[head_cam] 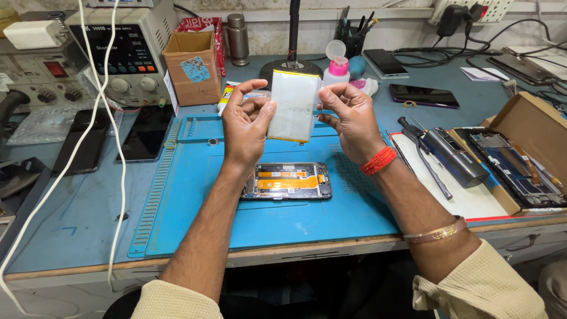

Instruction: The person works on a disassembled smartphone at a repair bench, peeling a protective film and adhesive from the phone body, then unwraps a new replacement battery from its plastic packaging and peels its backing. They use tweezers and a screwdriver on the phone's internal components.

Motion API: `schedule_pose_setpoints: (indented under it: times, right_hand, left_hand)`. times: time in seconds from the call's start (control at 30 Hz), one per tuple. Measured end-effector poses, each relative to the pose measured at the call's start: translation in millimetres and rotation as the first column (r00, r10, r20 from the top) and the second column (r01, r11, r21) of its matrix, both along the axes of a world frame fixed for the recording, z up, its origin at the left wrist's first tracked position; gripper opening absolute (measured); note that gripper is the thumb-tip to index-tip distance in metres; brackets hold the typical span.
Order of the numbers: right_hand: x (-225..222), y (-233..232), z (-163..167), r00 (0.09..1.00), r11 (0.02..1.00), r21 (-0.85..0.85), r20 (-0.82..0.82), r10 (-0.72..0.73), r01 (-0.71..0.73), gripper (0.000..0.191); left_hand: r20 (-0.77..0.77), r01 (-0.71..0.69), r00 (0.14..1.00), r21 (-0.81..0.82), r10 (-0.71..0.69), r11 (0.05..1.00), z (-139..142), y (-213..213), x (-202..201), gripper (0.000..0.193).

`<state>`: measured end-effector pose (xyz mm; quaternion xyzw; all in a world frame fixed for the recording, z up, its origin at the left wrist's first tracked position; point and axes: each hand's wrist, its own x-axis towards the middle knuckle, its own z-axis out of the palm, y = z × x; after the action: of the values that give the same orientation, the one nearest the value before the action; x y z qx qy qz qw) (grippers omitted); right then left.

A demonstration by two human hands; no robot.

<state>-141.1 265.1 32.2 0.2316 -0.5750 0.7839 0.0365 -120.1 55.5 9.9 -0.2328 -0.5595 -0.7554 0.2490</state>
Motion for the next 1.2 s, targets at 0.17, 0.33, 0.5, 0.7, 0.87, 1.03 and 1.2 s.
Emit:
schedule_pose_setpoints:
  times: [0.17, 0.33, 0.5, 0.7, 0.87, 1.03, 1.2]
  right_hand:
    - [0, 1, 0, 0.998, 0.998, 0.034, 0.003, -0.061, 0.061, 0.013]
    - [0, 2, -1, 0.997, 0.999, 0.034, 0.059, -0.043, 0.041, 0.014]
    - [0, 3, 2, 0.993, 1.000, 0.001, 0.119, 0.000, 0.000, 0.013]
    - [1, 3, 3, 0.987, 0.994, -0.103, 0.155, 0.043, -0.027, 0.009]
    - [-1, -1, 0, 0.990, 0.995, -0.064, 0.114, 0.084, -0.077, 0.009]
    - [-2, -1, -2, 0.983, 0.997, -0.025, 0.164, 0.081, -0.078, 0.009]
    - [-1, 0, -1, 0.981, 0.997, 0.000, 0.177, 0.081, -0.082, 0.009]
  left_hand:
    - [0.003, -0.016, 1.000, -0.009, 0.016, 1.000, 0, 1, 1, 0.035]
    - [-0.016, 0.013, 1.000, -0.026, -0.014, 1.000, -1, 2, 2, 0.036]
    - [0.005, 0.100, 0.995, -0.051, -0.100, 0.994, 3, 4, 9, 0.047]
    - [0.228, 0.241, 0.944, 0.019, -0.239, 0.970, 18, 5, 20, 0.049]
    - [0.226, 0.288, 0.930, 0.044, -0.291, 0.956, 22, -1, 21, 0.062]
    - [0.186, 0.347, 0.922, -0.009, -0.339, 0.938, 14, -6, 14, 0.066]
    - [0.190, 0.249, 0.958, -0.179, -0.215, 0.952, 2, -3, 5, 0.054]
